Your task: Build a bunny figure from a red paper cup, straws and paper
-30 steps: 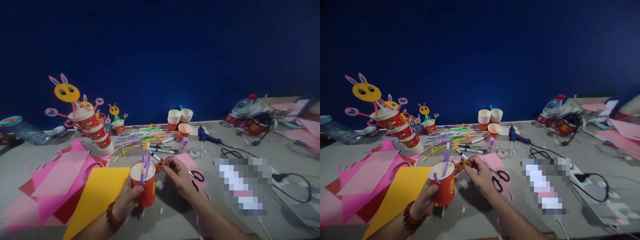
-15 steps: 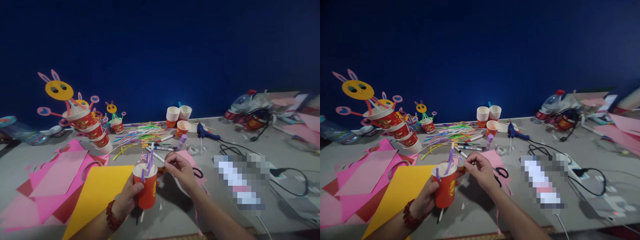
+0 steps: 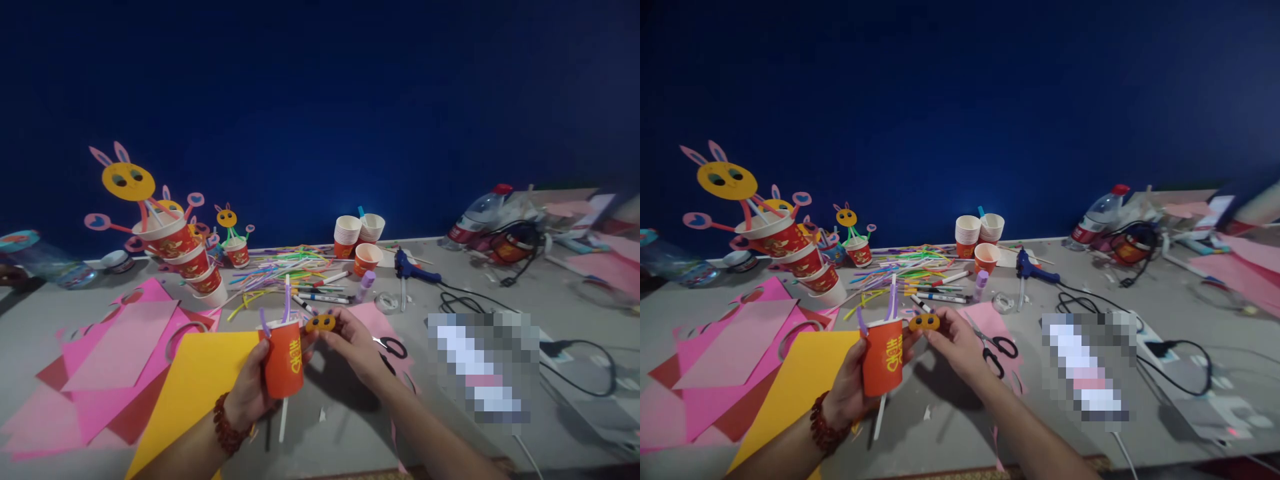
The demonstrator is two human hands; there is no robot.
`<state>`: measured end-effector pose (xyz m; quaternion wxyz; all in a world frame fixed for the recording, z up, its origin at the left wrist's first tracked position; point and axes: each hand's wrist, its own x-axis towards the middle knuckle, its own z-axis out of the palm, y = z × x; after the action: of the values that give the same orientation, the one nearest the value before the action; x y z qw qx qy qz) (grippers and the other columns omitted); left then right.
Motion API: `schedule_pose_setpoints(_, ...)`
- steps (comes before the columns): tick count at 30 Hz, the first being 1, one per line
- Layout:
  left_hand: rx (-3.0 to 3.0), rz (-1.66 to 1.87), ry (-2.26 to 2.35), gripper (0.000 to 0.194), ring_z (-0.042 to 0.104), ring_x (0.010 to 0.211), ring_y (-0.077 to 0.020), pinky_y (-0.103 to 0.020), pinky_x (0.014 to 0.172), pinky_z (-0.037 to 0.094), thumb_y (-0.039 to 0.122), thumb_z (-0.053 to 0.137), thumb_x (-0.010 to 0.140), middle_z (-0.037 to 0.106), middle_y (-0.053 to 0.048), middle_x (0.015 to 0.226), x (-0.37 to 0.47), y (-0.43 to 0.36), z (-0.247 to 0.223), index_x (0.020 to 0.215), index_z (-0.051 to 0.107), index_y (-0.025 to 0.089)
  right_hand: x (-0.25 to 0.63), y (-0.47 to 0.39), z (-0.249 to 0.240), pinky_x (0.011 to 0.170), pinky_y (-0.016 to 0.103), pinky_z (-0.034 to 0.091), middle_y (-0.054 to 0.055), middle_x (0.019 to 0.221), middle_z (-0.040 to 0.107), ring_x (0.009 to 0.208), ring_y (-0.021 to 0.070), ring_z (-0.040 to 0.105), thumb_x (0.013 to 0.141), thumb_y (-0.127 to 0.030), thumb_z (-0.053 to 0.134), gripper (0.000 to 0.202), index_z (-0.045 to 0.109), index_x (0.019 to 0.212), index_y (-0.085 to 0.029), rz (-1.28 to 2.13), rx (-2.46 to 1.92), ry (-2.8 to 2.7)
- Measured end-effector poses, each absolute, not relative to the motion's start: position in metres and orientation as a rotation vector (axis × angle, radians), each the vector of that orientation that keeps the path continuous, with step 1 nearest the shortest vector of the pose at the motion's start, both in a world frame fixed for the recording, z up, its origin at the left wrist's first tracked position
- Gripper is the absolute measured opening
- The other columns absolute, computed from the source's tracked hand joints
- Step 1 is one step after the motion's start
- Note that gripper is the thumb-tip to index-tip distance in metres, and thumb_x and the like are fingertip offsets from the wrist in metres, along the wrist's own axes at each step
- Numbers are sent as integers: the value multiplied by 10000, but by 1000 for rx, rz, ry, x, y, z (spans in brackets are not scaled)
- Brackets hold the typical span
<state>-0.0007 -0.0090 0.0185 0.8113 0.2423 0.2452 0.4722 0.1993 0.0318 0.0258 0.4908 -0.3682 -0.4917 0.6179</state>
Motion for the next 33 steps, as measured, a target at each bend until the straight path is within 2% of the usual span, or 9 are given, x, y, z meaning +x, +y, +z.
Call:
schedule_pose_setpoints(3, 548, 1039, 603, 640, 586, 1245, -351, -472, 1055, 448, 597, 644, 788, 702, -170, 1210, 1, -9, 19, 1241, 623, 144, 198, 30, 23, 687, 285, 473, 19, 824, 658, 746, 175, 603, 768, -463, 775, 305, 622, 854, -214, 1439, -945, -1198)
schedule_pose_setpoints(7, 815, 1176, 926, 722, 675, 1037, -341, -470, 917, 519, 516, 767, 696, 706, -152, 1106, 0, -9, 21, 1280, 523, 169, 204, 33, 25, 650, 274, 459, 5, 766, 636, 692, 164, 575, 768, -443, 773, 284, 630, 843, -209, 1337, -1011, -1150)
schedule_pose_setpoints(10, 1230, 1430, 1292, 758, 628, 1100, -309, -429, 962, 495, 360, 856, 610, 617, -106, 1185, -4, -7, 23, 1251, 480, 211, 209, 37, 27, 654, 277, 465, 2, 767, 633, 685, 164, 570, 756, -445, 776, 293, 622, 842, -211, 1260, -1015, -1106)
schedule_pose_setpoints(12, 1466, 1512, 1434, 738, 595, 1149, -302, -416, 997, 475, 305, 863, 607, 568, -97, 1222, -7, -6, 24, 1227, 471, 218, 210, 38, 28, 655, 278, 470, 4, 768, 633, 691, 169, 573, 748, -445, 778, 297, 617, 831, -211, 1238, -1017, -1103)
schedule_pose_setpoints(20, 1584, 1420, 1507, 755, 600, 1143, -303, -446, 1004, 453, 325, 850, 656, 570, -115, 1240, -9, -2, 16, 1262, 413, 222, 205, 34, 25, 602, 273, 447, -1, 727, 618, 649, 164, 552, 773, -445, 757, 291, 606, 861, -213, 1288, -1063, -1112)
schedule_pose_setpoints(33, 1642, 1392, 1487, 757, 604, 1164, -304, -448, 1010, 455, 313, 843, 676, 570, -125, 1265, -7, -2, 9, 1283, 398, 232, 204, 35, 22, 644, 272, 446, -7, 739, 619, 667, 159, 559, 766, -439, 770, 298, 592, 833, -209, 1294, -1039, -1087)
